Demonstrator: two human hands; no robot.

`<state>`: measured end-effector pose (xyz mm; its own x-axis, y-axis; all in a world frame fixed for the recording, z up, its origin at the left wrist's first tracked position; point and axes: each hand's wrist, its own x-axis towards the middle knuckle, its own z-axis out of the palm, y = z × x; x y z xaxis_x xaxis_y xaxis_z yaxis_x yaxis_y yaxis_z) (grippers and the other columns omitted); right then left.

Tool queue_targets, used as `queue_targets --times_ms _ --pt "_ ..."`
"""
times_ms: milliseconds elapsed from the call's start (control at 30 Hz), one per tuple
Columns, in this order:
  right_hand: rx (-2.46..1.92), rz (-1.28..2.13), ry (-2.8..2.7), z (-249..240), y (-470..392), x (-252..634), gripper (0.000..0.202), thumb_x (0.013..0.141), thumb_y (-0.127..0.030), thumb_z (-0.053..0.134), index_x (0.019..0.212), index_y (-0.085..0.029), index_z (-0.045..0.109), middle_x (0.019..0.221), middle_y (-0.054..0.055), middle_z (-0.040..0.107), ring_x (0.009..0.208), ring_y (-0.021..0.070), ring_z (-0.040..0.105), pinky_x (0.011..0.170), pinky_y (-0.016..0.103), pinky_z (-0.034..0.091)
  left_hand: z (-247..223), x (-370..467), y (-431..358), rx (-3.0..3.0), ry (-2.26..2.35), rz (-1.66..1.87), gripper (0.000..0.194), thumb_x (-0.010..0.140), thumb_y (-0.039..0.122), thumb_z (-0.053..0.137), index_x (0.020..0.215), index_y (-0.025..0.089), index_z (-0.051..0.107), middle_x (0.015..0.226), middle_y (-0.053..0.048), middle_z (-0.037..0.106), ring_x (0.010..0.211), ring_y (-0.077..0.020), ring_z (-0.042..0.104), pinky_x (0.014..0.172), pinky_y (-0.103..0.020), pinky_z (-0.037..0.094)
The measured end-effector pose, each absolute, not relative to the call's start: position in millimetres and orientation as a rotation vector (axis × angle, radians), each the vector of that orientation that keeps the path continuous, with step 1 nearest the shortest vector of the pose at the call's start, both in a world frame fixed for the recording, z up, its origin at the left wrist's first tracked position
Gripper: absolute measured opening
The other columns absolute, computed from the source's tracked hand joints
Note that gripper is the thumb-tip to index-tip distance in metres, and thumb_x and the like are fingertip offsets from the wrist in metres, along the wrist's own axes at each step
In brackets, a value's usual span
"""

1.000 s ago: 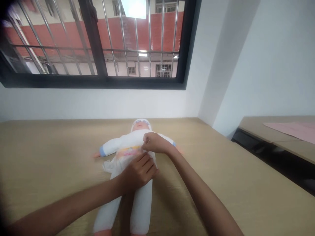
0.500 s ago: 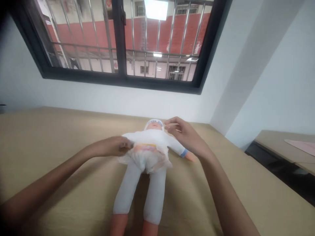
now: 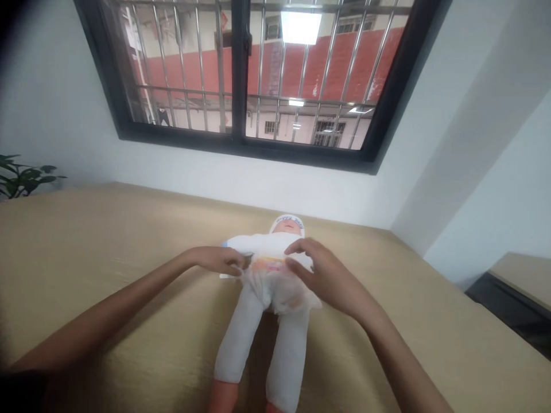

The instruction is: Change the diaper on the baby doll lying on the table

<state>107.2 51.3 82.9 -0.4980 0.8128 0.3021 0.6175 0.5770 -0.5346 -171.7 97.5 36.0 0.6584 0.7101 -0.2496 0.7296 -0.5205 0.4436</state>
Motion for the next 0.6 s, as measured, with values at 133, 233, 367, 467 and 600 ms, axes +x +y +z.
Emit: queue_targets --times_ms 133,233,367,467,600 --pt "-1.008 0.354 -2.473 63.5 47.2 81.0 0.018 0.086 -0.036 0.048 0.097 -0.03 0.06 0.119 0.003 0.053 0.118 0.0217 0.043 0.101 0.042 0.032 47.1 -172.3 96.2 2.361 1.128 0.065 0.017 0.081 0.032 0.051 0.085 0.016 0.057 0.084 0.001 0.058 0.075 -0.0118 0.05 0.063 -0.019 0.035" --pt "-0.957 0.245 -2.665 55.7 45.5 47.9 0.018 0.087 -0.032 0.047 0.092 -0.032 0.064 0.113 0.001 0.058 0.125 0.024 0.036 0.108 0.051 0.014 47.4 -173.9 100.8 2.349 1.079 0.056 0.02 0.073 0.034 0.061 0.086 0.018 0.061 0.085 0.002 0.06 0.075 -0.0122 0.051 0.063 -0.02 0.035" --pt "-0.967 0.175 -2.904 51.5 52.3 5.5 0.015 0.083 -0.028 0.053 0.085 -0.024 0.067 0.093 0.006 0.065 0.103 0.0283 0.053 0.106 0.057 0.009 43.8 -183.7 110.6 2.283 1.104 -0.02 0.028 0.061 0.034 0.072 0.082 0.018 0.064 0.076 0.002 0.061 0.069 -0.0131 0.052 0.057 -0.02 0.034" --pt "-0.972 0.233 -2.94 50.5 60.0 -5.6 0.016 0.084 -0.026 0.05 0.081 -0.02 0.065 0.084 0.006 0.067 0.082 0.0244 0.059 0.105 0.053 0.019 41.8 -190.0 116.3 2.242 1.124 -0.053 0.027 0.057 0.03 0.074 0.077 0.017 0.063 0.07 0.003 0.059 0.064 -0.0126 0.05 0.054 -0.02 0.032" --pt "-0.974 0.011 -2.932 54.2 62.6 4.8 0.019 0.085 -0.023 0.047 0.077 -0.018 0.063 0.081 0.009 0.065 0.08 0.025 0.058 0.093 0.047 0.035 40.1 -192.2 120.7 2.212 1.167 0.035 0.018 0.061 0.015 0.065 0.078 0.016 0.061 0.071 0.004 0.058 0.068 -0.0128 0.051 0.058 -0.02 0.035"
